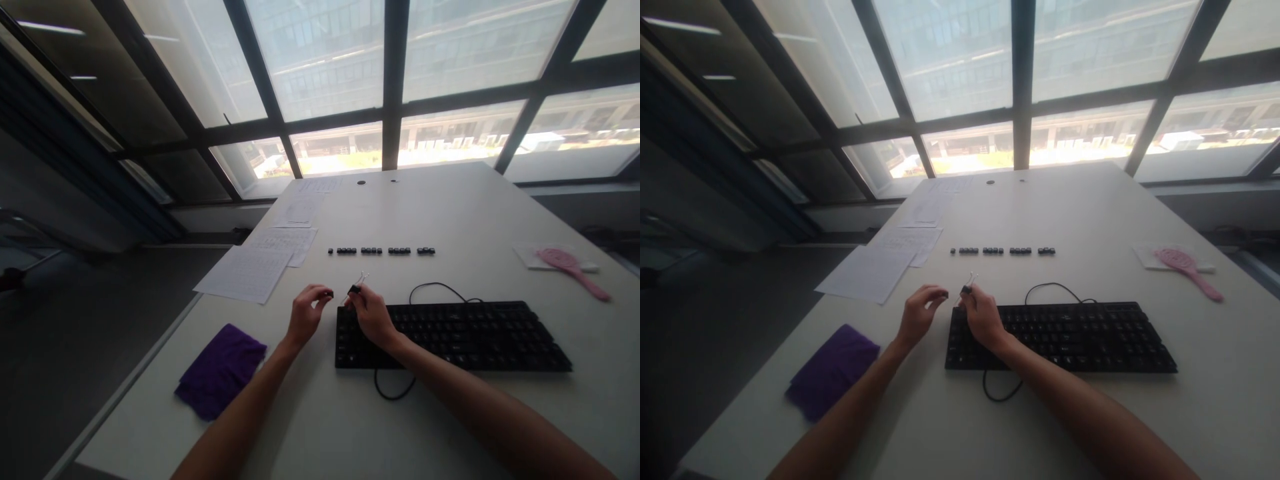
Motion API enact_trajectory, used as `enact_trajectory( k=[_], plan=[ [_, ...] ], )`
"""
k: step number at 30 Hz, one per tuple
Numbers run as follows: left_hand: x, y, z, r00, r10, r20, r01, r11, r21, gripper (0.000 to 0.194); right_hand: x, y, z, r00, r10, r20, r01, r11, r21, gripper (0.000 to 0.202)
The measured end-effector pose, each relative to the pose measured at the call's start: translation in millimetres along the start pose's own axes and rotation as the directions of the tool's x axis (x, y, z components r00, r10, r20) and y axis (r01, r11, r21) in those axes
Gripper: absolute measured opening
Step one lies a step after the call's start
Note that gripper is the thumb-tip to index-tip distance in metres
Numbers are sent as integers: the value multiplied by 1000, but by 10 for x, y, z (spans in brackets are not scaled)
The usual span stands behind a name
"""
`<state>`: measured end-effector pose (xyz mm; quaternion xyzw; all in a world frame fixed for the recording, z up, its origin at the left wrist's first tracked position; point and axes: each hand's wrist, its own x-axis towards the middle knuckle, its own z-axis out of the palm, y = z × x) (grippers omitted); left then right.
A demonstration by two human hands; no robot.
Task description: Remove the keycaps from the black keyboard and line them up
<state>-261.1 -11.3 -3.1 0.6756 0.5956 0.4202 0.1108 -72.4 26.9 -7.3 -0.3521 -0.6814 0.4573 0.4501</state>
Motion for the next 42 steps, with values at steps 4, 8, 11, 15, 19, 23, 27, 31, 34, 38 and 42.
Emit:
enact_trajectory(
  k=[4,8,11,15,19,23,27,31,34,38,42],
  plan=[
    [487,-464,58,993,-115,11,113,991,77,15,0,-1,-1,1000,-9,5,9,1000,23,24],
    [855,-747,184,996,-87,23,85,991,101,13,-6,5,-2,1000,-8,20,8,999,45,22],
    [999,-820,250,998,-64,10,63,993,96,14,-7,1,-3,999,-13,43,11,999,52,21],
    [1099,-884,298,998,-67,-21,69,994,83,15,-14,-25,-9,999,-16,48,14,999,40,22],
    [1150,-965,341,995,-87,-57,91,994,60,18,-19,-26,-10,998,-11,58,9,999,33,22],
    [1161,-1024,377,992,-93,-80,96,995,41,19,-18,-5,-9,998,-6,63,4,999,34,22],
    [1166,-1039,386,991,-96,-98,99,995,25,21,-18,1,-9,998,-3,60,0,998,58,22],
    [1182,-1024,377,987,-114,-110,115,993,3,22,-21,6,-3,1000,-6,30,4,998,70,23],
    [1157,-971,364,977,-152,-147,151,988,-17,27,-20,-5,-11,999,-11,-42,14,997,76,23],
    [959,-752,320,951,-222,-218,216,975,-49,18,-21,-60,-45,997,-53,-62,52,998,-23,23],
    [551,-349,207,955,-251,-157,238,966,-98,18,-49,-90,-72,998,-52,38,55,993,-102,21]
  ],
)
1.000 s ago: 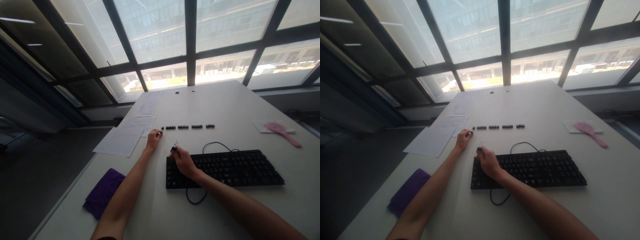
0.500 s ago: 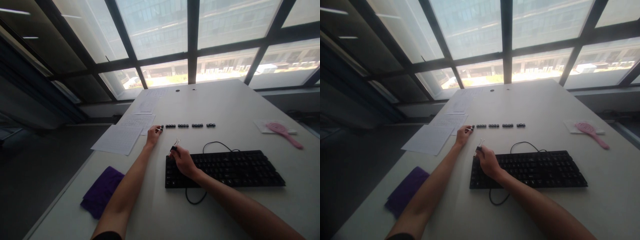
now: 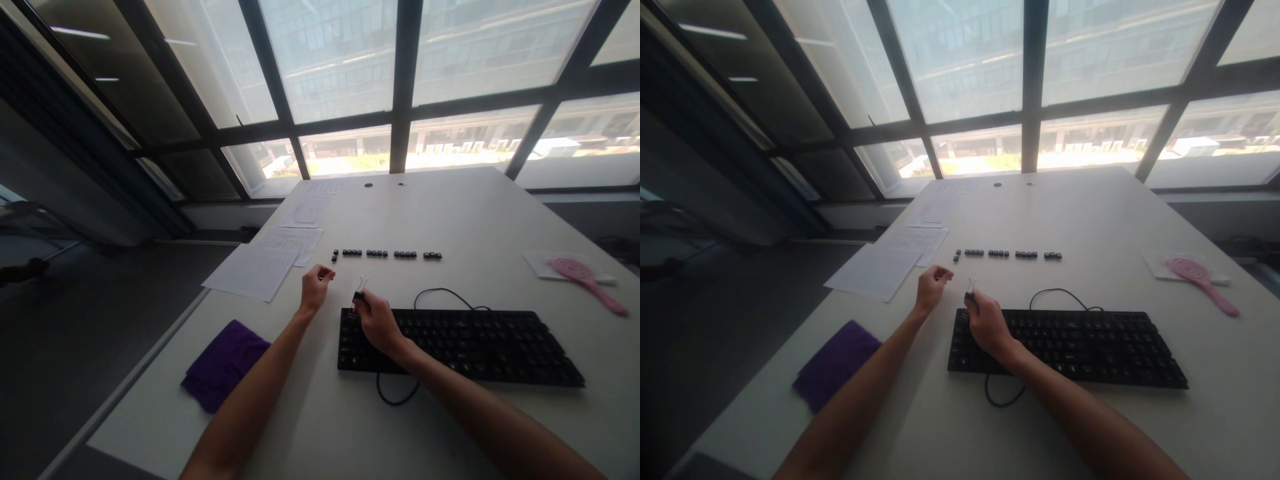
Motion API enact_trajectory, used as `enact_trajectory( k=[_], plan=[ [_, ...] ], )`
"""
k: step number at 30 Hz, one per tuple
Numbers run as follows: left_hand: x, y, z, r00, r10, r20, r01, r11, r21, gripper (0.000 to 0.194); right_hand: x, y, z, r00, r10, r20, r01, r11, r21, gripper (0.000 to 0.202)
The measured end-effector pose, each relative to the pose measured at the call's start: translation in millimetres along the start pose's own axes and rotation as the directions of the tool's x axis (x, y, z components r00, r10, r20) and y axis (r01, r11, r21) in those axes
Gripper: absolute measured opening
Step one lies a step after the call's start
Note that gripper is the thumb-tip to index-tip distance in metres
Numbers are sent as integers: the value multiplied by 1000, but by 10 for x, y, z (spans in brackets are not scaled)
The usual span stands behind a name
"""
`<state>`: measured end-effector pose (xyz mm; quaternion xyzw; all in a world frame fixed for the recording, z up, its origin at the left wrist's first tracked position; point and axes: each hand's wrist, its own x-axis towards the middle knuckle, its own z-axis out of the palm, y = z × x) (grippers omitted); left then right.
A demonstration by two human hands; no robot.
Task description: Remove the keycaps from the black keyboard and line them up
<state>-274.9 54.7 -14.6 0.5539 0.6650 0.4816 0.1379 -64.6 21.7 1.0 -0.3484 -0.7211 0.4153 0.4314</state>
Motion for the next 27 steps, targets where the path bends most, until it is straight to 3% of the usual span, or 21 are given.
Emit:
enact_trajectory(
  k=[5,8,11,14,19,27],
  plan=[
    [-616,380,-222,992,-84,94,81,996,32,44,-32,41,8,999,-6,50,9,998,-60,20],
    [-847,505,-264,980,-12,197,11,1000,3,42,-40,55,11,996,-29,86,38,994,-98,21],
    [-959,533,-246,939,130,319,-122,992,-44,21,-62,45,3,986,-83,146,105,984,-146,20],
    [-994,491,-215,897,214,387,-221,975,-28,16,-104,32,-1,966,-152,211,198,955,-222,18],
    [-1011,420,-177,897,228,380,-251,968,10,17,-159,61,11,928,-234,289,327,884,-334,15],
    [-1015,560,-126,943,69,324,-66,998,-19,17,-89,98,-40,995,-16,102,24,997,-74,23]
  ],
)
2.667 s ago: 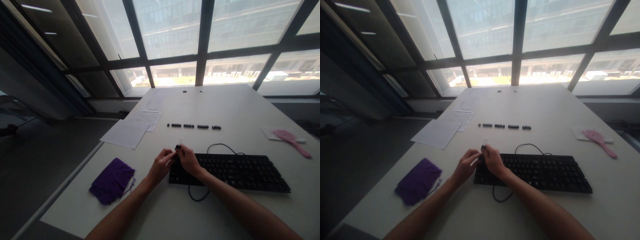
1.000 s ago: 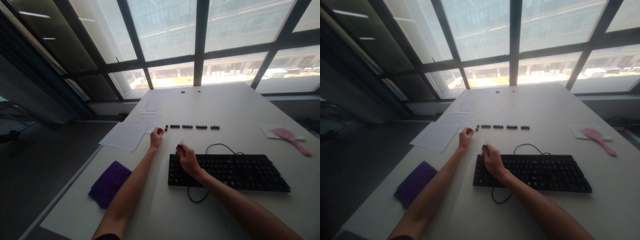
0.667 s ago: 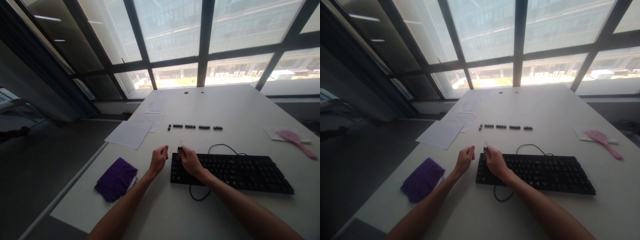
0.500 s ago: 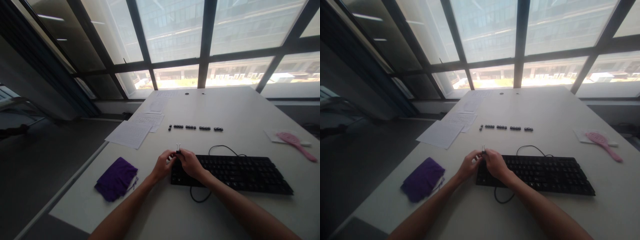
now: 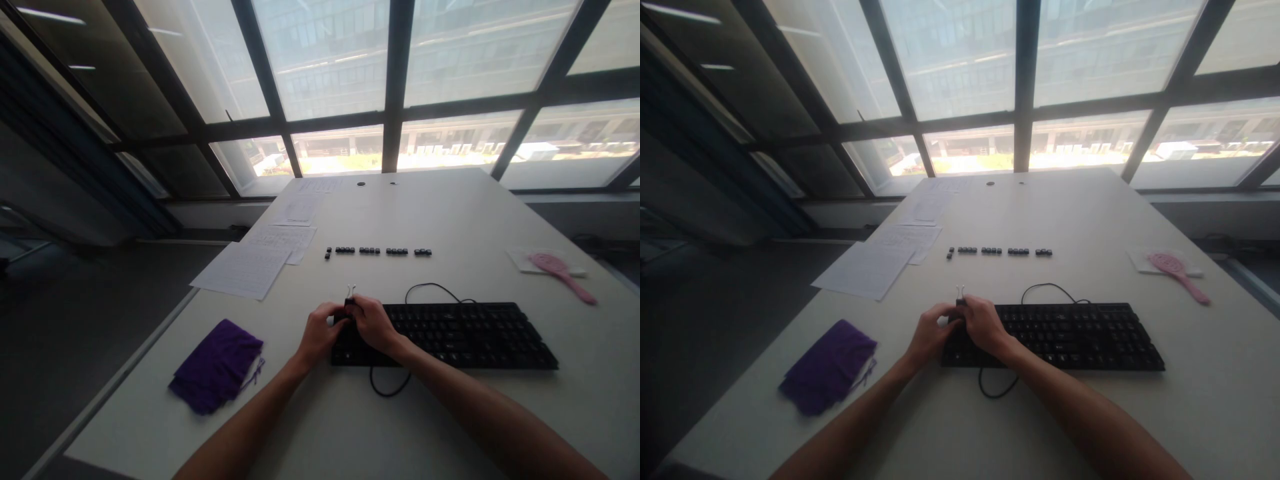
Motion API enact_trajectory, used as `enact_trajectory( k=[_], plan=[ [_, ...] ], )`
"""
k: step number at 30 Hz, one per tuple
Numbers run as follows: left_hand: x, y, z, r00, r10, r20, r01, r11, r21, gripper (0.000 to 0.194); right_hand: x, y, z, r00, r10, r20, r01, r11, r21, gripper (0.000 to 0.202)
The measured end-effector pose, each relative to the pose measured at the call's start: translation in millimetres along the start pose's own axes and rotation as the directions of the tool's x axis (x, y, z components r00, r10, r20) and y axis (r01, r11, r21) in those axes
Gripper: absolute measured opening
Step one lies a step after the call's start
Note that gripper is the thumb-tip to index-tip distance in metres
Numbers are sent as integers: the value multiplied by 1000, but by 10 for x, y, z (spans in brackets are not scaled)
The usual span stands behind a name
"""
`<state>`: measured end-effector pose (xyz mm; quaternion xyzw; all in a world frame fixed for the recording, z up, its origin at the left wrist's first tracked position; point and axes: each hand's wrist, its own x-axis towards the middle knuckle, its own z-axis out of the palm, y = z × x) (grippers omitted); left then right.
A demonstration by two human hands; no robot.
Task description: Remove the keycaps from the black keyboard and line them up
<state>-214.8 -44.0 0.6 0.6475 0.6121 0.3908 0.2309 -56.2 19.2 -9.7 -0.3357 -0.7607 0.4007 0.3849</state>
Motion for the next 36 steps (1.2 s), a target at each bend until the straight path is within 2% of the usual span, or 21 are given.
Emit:
enact_trajectory(
  k=[3,7,12,15,19,23,27,36],
  plan=[
    [12,19,21,999,19,-45,-19,1000,2,14,13,-36,-15,999,30,-46,-27,997,71,24],
    [6,-6,42,981,122,-152,-115,992,55,13,14,-88,-11,997,5,-81,0,998,60,23],
    [6,-46,51,936,270,-228,-240,959,151,19,31,-79,-12,999,21,-39,-17,996,90,22],
    [11,-80,44,916,345,-207,-303,930,208,22,40,-57,-17,999,4,-52,3,993,117,23],
    [9,-136,42,902,414,-126,-372,891,261,17,41,-34,-16,996,14,-86,-2,990,142,21],
    [-1,-144,62,906,416,-77,-379,879,289,20,41,-19,-10,994,16,-104,-2,990,139,19],
    [3,-112,74,917,390,-77,-354,889,291,21,39,-18,-5,995,4,-105,9,991,131,19],
    [130,-111,93,941,313,-130,-304,949,86,13,66,-3,21,984,89,-152,-68,988,140,18]
  ],
)
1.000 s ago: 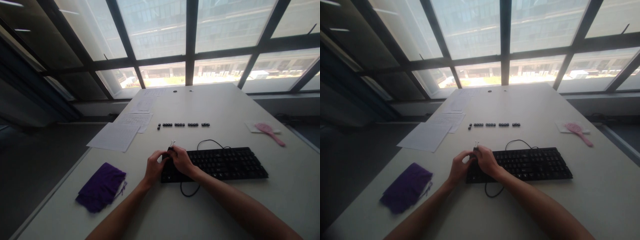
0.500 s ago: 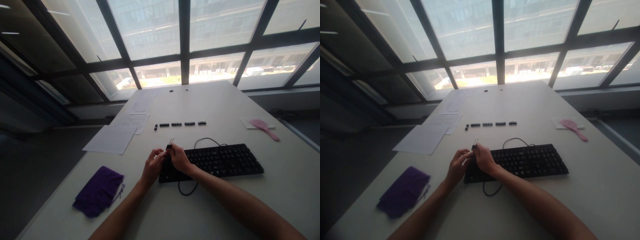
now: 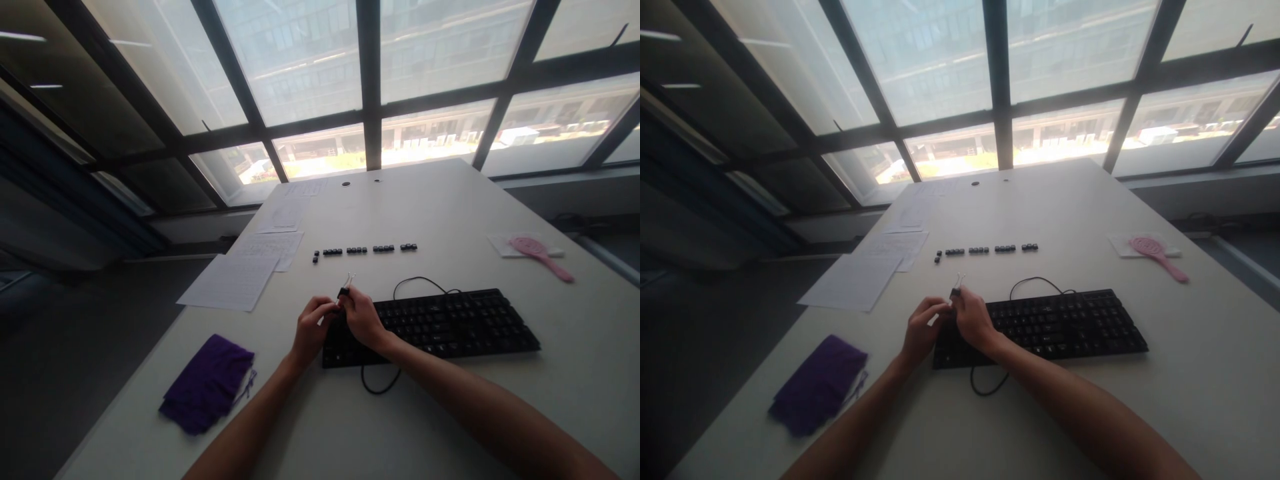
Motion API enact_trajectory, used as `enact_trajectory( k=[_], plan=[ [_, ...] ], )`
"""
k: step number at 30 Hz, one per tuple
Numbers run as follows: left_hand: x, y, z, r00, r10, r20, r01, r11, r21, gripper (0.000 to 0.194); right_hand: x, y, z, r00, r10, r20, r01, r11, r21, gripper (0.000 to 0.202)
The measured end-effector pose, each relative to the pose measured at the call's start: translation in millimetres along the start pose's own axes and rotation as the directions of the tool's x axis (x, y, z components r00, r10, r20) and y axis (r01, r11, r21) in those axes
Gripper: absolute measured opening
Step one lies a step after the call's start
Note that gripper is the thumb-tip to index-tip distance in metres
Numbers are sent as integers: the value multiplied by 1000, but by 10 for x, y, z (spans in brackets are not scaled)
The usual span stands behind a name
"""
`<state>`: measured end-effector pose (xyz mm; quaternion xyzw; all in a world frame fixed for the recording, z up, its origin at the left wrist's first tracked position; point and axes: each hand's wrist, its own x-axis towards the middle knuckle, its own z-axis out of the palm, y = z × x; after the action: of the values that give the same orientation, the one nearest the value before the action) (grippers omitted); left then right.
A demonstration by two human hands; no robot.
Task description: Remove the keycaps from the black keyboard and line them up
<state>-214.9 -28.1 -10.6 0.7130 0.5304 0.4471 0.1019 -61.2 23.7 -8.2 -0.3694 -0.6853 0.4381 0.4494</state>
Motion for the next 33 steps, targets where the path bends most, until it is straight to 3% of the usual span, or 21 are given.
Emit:
enact_trajectory(
  k=[5,9,14,17,21,27,33],
  plan=[
    [34,-13,-8,998,44,32,-42,997,-63,11,21,-10,-14,997,60,-40,-59,998,24,19],
    [116,-79,-97,997,-37,63,44,992,-120,8,33,-9,-15,991,108,-76,-101,991,86,21],
    [414,-447,-127,974,-207,-88,199,976,-85,15,30,-15,-16,992,82,-94,-75,994,77,24],
    [588,-692,-58,960,-269,-75,271,963,11,18,20,-22,-21,992,76,-99,-69,995,72,25],
    [734,-884,33,971,-236,-36,238,956,171,12,12,-11,-20,993,72,-89,-65,995,72,25],
    [925,-1065,82,983,-161,-83,179,939,293,10,15,-26,-22,996,77,-52,-73,995,76,24],
    [1024,-1130,96,994,-87,-67,106,916,386,10,9,-37,-26,996,78,-38,-75,995,67,25]
  ],
)
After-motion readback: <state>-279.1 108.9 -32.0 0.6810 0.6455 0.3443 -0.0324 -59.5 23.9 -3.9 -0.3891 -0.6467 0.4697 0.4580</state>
